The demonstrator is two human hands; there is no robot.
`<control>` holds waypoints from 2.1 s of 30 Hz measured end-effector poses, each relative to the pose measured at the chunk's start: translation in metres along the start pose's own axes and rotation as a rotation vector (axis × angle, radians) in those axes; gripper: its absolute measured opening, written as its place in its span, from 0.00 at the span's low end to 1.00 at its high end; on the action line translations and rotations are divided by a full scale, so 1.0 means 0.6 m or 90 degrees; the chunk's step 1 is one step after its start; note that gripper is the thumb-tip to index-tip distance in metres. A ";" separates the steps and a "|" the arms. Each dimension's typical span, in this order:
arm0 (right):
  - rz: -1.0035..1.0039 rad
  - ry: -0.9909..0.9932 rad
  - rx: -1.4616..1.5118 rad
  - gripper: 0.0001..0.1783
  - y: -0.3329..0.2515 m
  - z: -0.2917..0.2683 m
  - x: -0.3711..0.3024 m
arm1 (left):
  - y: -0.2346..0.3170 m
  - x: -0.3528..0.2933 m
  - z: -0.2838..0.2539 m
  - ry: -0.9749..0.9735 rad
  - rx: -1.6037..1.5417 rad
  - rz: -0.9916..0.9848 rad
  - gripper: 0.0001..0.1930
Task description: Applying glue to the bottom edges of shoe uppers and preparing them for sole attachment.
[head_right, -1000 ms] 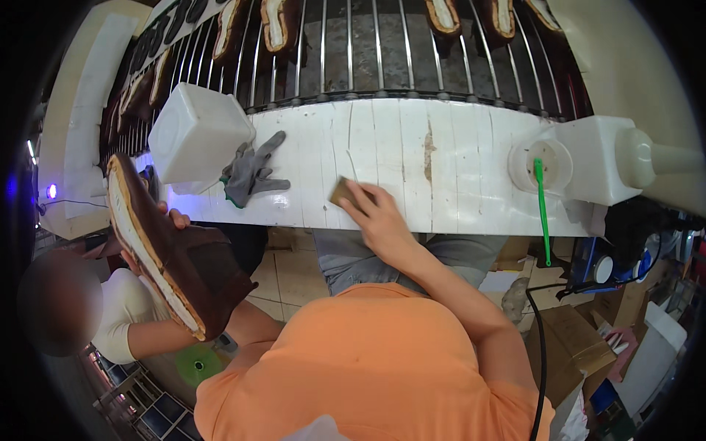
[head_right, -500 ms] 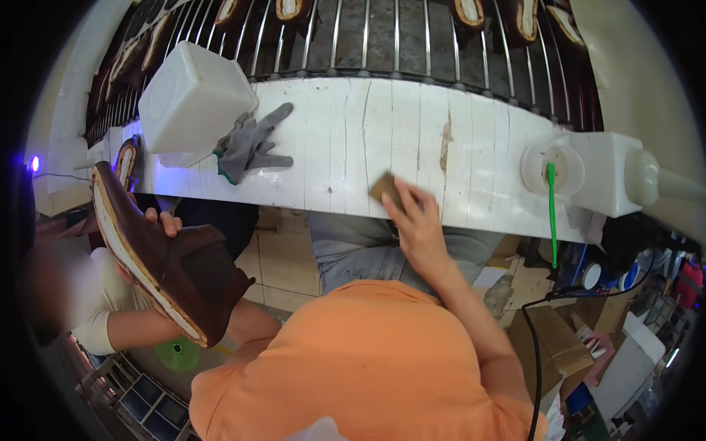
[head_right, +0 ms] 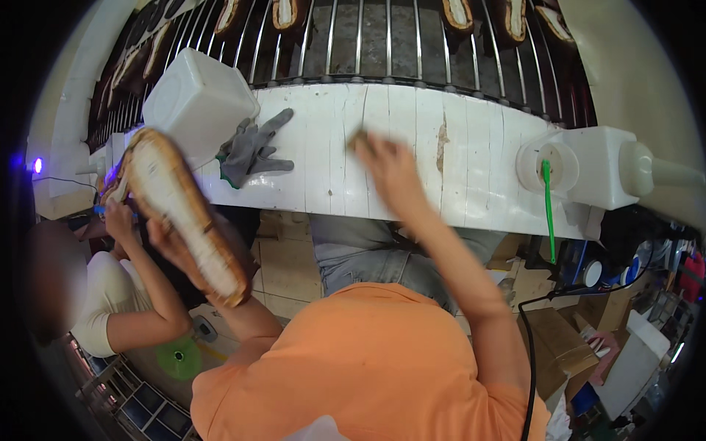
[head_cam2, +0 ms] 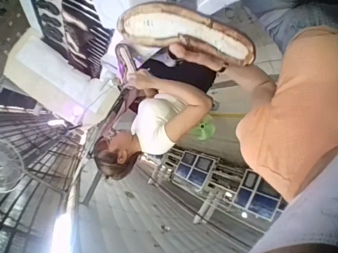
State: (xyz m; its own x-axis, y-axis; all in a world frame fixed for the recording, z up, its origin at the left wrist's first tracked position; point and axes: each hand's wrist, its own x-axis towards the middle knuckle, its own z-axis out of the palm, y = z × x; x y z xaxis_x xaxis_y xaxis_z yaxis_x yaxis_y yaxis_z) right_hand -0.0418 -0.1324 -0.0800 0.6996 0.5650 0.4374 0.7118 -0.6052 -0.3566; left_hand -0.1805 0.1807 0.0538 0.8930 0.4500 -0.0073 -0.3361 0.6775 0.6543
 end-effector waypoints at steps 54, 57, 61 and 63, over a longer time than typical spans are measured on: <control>0.185 0.016 0.106 0.23 -0.024 -0.123 -0.161 | -0.376 0.327 0.164 -0.639 1.075 -0.136 0.07; 0.135 0.050 0.138 0.25 -0.024 -0.113 -0.157 | -0.384 0.342 0.128 -0.540 0.996 -0.150 0.05; 0.098 0.088 0.099 0.27 0.051 -0.037 -0.009 | -0.421 0.329 0.129 -0.525 0.989 0.012 0.02; 0.110 0.113 0.085 0.24 0.089 0.004 0.066 | -0.435 0.340 0.129 -0.469 1.006 0.086 0.03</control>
State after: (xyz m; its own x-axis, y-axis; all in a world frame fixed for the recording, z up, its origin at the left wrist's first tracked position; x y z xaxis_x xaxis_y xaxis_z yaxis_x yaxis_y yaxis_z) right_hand 0.0240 -0.1412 -0.0840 0.7974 0.3460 0.4944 0.5935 -0.5975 -0.5392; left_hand 0.1127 0.0503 -0.0600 0.9739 -0.1882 0.1271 -0.2243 -0.7095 0.6680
